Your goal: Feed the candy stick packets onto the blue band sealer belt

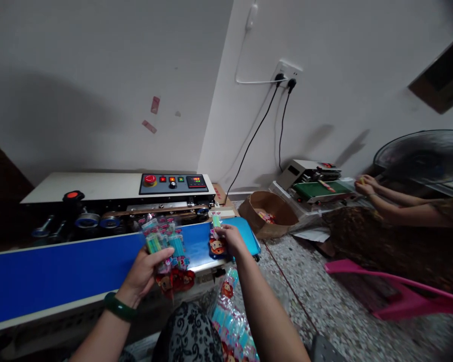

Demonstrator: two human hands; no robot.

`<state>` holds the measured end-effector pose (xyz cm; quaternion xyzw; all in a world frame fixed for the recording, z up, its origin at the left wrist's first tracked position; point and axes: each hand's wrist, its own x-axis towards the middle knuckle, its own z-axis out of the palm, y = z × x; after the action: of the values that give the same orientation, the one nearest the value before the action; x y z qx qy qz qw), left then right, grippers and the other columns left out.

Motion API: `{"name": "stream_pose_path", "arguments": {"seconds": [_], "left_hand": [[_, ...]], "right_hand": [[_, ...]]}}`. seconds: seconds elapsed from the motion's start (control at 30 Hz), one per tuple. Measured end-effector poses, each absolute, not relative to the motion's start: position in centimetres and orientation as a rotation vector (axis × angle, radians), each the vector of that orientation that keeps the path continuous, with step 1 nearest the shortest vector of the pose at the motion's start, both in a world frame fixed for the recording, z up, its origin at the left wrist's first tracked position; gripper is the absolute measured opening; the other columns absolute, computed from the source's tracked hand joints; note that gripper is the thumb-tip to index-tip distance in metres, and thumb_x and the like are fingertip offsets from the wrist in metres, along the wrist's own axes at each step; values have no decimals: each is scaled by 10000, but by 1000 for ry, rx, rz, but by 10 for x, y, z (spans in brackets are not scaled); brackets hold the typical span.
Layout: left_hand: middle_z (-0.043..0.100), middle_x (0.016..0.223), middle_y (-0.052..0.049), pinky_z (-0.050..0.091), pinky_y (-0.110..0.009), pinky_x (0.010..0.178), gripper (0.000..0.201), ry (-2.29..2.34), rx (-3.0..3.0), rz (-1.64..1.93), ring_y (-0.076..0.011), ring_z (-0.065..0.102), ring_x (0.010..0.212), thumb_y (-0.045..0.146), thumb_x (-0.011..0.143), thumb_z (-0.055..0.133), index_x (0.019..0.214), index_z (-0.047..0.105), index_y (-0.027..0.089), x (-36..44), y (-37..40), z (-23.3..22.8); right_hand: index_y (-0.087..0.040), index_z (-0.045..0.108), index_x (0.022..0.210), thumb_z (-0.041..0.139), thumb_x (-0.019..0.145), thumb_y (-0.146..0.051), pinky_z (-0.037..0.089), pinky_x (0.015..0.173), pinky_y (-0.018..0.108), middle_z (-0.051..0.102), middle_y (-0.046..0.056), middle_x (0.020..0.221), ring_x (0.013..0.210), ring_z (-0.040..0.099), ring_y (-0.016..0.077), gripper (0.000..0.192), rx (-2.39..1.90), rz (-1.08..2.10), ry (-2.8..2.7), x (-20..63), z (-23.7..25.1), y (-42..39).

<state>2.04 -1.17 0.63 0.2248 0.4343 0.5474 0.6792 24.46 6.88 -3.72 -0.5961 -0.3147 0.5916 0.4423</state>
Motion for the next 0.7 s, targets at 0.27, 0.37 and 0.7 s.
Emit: {"name": "stream_pose_path", "arguments": {"seconds": [0.27,0.37,0.7], "left_hand": [[690,731,-26,521,-284,609,413,1005,479,1314,-175,638,626,154,514,750,909,632,124,19,-9,1],[694,778,-38,515,-302,654,386,991,485,1341,-188,642,674,158,538,739,907,632,125,21,-7,-1],[696,807,-41,492,-316,716,326,941,512,1388,-195,638,724,161,569,723,884,643,133,29,-7,0]], "right_hand": [[-140,556,622,677,562,-208,393,430,211,532,-22,492,431,487,94,151,-1500,1398,-933,218,-18,78],[-170,566,701,643,633,-342,427,511,208,586,-9,639,604,550,117,201,-1316,1329,-1085,198,0,55],[-178,534,632,638,662,-269,410,672,241,564,-11,693,694,518,123,141,-1068,1183,-1156,164,5,11]]}}
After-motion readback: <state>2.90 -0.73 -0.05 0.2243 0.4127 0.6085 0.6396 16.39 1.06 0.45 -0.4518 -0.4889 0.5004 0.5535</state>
